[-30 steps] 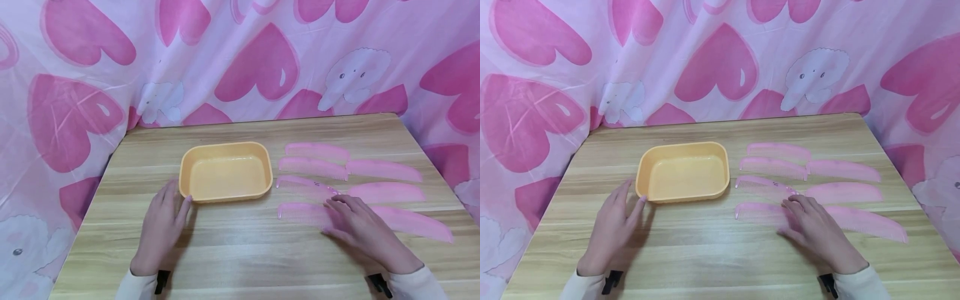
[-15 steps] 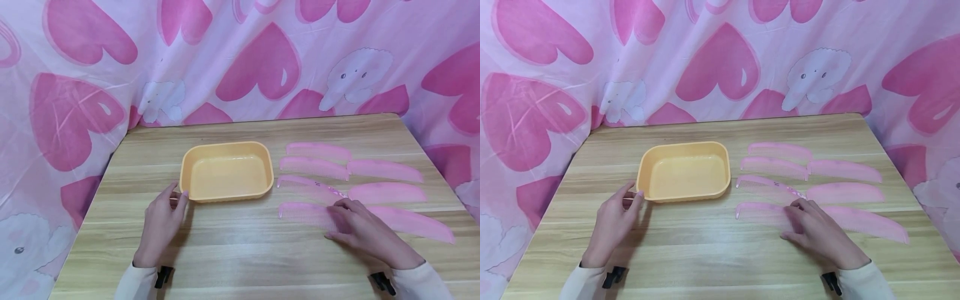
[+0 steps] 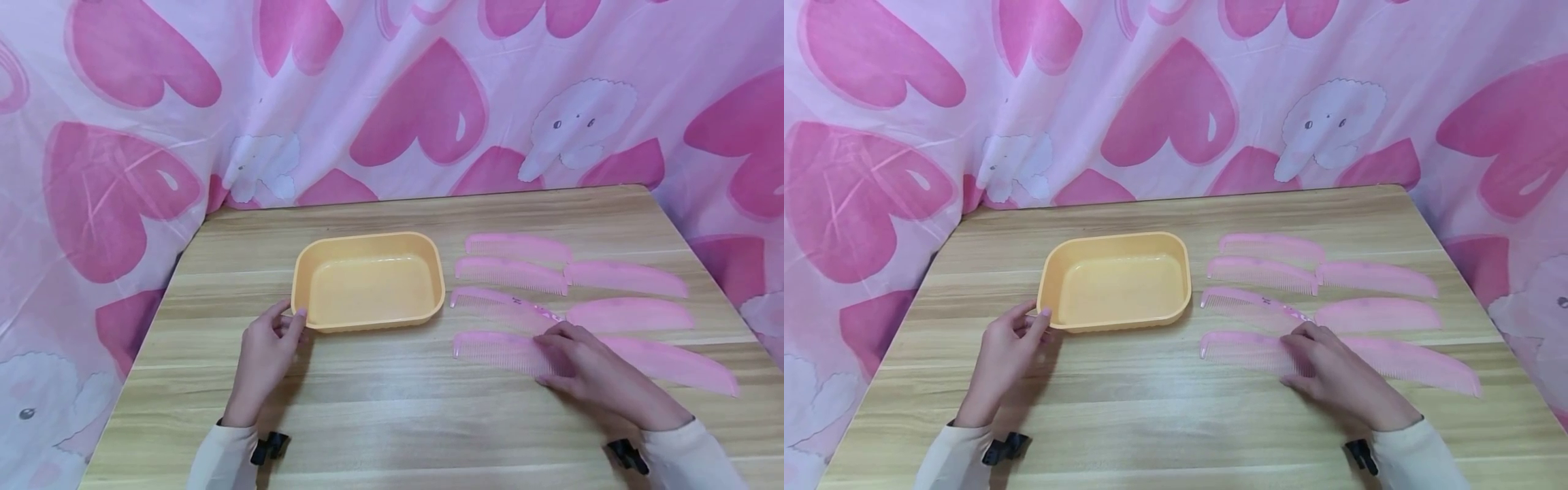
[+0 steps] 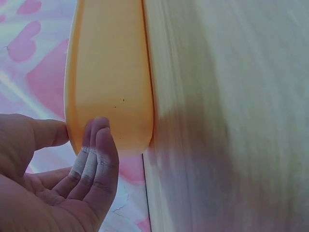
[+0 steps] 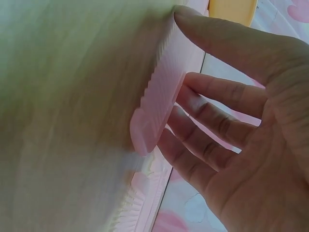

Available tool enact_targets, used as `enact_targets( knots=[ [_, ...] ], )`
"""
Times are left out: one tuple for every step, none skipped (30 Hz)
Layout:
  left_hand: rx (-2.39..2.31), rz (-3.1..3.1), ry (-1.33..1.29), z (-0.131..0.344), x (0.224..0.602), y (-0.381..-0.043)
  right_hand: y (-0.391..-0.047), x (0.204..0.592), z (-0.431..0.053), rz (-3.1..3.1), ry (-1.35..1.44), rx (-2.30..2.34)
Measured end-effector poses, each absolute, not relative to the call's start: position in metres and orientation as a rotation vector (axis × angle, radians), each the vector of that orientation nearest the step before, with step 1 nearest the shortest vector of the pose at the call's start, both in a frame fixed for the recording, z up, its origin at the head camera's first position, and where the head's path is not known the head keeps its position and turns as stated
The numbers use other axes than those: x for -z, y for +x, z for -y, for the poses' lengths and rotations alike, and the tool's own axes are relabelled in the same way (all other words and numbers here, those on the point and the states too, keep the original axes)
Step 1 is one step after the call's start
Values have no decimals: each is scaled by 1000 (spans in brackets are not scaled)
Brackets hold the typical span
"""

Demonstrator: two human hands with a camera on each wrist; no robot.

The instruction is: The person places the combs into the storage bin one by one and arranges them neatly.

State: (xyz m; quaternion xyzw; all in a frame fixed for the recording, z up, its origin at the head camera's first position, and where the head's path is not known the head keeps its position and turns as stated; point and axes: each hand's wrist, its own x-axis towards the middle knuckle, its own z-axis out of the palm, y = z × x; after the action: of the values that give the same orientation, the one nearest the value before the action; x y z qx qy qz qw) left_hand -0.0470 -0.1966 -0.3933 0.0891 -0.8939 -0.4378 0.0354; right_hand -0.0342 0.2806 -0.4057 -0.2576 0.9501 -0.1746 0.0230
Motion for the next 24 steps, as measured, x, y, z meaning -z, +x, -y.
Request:
enact_targets(
  knots=[
    [1367, 2742, 276, 197, 393, -47, -35, 406, -281, -2945, -809, 539],
    [1382, 2740, 280, 197, 393, -48, -36, 407, -282, -2947, -819, 535],
    [1395, 2738, 282, 197, 393, -48, -37, 407, -282, -2953, -840, 539],
    [1405, 2739, 284, 197, 393, -48, -38, 408, -283, -2954, -856, 548],
    [1413, 2740, 287, 197, 393, -48, -39, 409, -283, -2955, -873, 556],
    [1417, 2742, 291, 197, 393, -48, -40, 409, -284, -2957, -890, 565],
    [1421, 2744, 295, 197, 392, -48, -40, 409, -284, -2955, -892, 571],
    [1420, 2747, 298, 197, 392, -48, -41, 409, -285, -2955, -896, 576],
    [1420, 2749, 300, 197, 392, -48, -42, 409, -285, -2953, -900, 584],
    [1418, 2752, 302, 197, 392, -48, -42, 409, -285, -2951, -895, 587],
    [1417, 2753, 304, 197, 391, -48, -42, 409, -286, -2952, -892, 588],
    [1416, 2753, 305, 197, 391, -48, -43, 409, -286, -2948, -885, 593],
    [1419, 2753, 305, 196, 391, -48, -43, 409, -286, -2945, -874, 596],
    [1423, 2752, 308, 196, 391, -48, -44, 409, -286, -2938, -867, 600],
    [1428, 2752, 311, 196, 391, -48, -44, 409, -286, -2932, -859, 604],
    [1433, 2752, 314, 196, 391, -48, -45, 408, -286, -2923, -850, 608],
    [1440, 2752, 318, 196, 390, -48, -45, 408, -286, -2917, -842, 606],
    [1447, 2752, 322, 196, 390, -48, -46, 407, -286, -2911, -832, 604],
    [1452, 2754, 325, 196, 390, -48, -46, 407, -286, -2912, -827, 598],
    [1455, 2755, 330, 196, 390, -48, -46, 407, -285, -2910, -820, 596],
    [1457, 2756, 331, 196, 390, -48, -46, 406, -285, -2907, -812, 593],
    [1460, 2756, 333, 196, 390, -48, -46, 406, -285, -2902, -804, 592],
    [1464, 2755, 335, 196, 390, -48, -47, 405, -285, -2903, -799, 590],
    [1466, 2753, 335, 196, 390, -48, -47, 405, -285, -2902, -795, 591]
  ],
)
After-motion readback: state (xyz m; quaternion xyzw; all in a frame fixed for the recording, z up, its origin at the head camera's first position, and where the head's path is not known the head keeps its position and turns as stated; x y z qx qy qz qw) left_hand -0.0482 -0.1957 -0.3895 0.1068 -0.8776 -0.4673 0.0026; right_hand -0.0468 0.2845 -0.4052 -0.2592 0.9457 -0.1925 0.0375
